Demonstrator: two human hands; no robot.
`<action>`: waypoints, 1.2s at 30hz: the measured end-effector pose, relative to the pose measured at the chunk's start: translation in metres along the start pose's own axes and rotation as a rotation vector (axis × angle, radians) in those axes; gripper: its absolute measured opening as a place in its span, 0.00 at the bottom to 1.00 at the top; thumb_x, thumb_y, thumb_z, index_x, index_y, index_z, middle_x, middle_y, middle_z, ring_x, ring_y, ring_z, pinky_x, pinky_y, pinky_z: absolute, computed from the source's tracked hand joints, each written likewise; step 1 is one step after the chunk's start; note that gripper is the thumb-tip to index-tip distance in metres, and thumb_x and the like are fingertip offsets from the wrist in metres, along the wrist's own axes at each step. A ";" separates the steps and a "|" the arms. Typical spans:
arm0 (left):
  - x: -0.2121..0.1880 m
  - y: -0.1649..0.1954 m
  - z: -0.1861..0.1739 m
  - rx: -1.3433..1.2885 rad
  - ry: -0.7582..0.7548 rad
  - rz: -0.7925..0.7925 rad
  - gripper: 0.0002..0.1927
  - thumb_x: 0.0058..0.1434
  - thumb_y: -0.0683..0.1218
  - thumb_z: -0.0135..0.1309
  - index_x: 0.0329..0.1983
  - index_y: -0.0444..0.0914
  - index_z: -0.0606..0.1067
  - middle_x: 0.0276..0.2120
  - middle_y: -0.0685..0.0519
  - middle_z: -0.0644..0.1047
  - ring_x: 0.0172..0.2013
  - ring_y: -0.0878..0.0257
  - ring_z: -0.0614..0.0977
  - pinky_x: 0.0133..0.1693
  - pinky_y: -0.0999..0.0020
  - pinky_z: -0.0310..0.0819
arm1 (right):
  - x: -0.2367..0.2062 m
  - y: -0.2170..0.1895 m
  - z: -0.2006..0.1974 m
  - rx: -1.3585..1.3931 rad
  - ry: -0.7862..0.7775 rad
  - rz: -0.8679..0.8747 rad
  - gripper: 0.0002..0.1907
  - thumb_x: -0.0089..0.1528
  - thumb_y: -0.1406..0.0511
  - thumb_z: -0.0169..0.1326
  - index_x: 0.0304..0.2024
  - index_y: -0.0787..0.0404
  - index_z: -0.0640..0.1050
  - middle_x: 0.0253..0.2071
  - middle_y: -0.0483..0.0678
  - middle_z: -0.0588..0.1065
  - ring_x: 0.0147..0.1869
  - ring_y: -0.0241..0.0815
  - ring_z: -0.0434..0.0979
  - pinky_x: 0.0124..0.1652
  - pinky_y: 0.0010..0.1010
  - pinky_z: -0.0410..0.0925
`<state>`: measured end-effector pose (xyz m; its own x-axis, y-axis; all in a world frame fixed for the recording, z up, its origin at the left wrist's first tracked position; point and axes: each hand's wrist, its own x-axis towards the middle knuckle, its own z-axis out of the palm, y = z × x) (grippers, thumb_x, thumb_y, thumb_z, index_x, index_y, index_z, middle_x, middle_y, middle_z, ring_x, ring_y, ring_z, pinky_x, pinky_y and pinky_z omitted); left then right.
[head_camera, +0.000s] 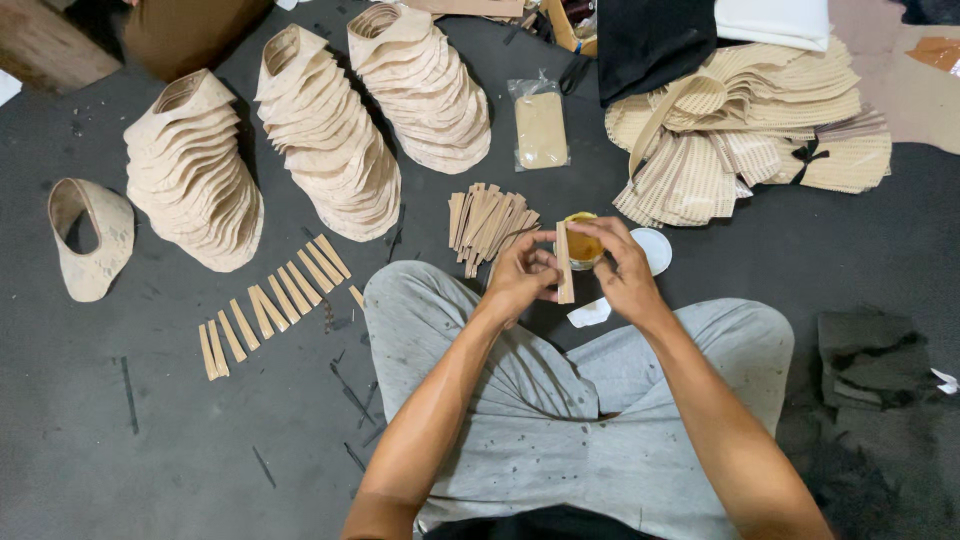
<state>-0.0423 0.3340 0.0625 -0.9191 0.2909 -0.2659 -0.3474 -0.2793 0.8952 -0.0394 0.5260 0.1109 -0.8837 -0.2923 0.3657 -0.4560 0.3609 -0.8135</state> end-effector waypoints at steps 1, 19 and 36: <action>0.000 0.001 0.000 -0.010 -0.006 -0.006 0.29 0.56 0.31 0.54 0.62 0.36 0.69 0.37 0.53 0.74 0.34 0.66 0.81 0.33 0.68 0.84 | 0.002 -0.002 0.000 0.001 -0.006 0.000 0.34 0.52 0.83 0.44 0.60 0.60 0.75 0.57 0.55 0.72 0.63 0.53 0.73 0.62 0.35 0.66; 0.007 -0.002 -0.016 -0.282 -0.027 0.029 0.28 0.62 0.35 0.51 0.67 0.36 0.64 0.39 0.51 0.77 0.39 0.62 0.83 0.40 0.61 0.84 | -0.021 -0.025 -0.004 -0.240 -0.058 -0.105 0.30 0.46 0.81 0.44 0.48 0.58 0.81 0.54 0.52 0.72 0.61 0.54 0.71 0.60 0.42 0.64; -0.004 0.011 -0.008 -0.282 -0.195 -0.023 0.28 0.63 0.34 0.51 0.67 0.39 0.66 0.41 0.53 0.77 0.41 0.64 0.82 0.41 0.63 0.84 | -0.008 -0.027 -0.013 -0.599 -0.008 -0.252 0.38 0.54 0.81 0.50 0.63 0.45 0.78 0.54 0.53 0.72 0.57 0.53 0.72 0.57 0.45 0.63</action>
<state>-0.0436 0.3224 0.0710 -0.8671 0.4616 -0.1872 -0.4304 -0.5049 0.7482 -0.0216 0.5299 0.1352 -0.7419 -0.4381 0.5075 -0.6314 0.7113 -0.3090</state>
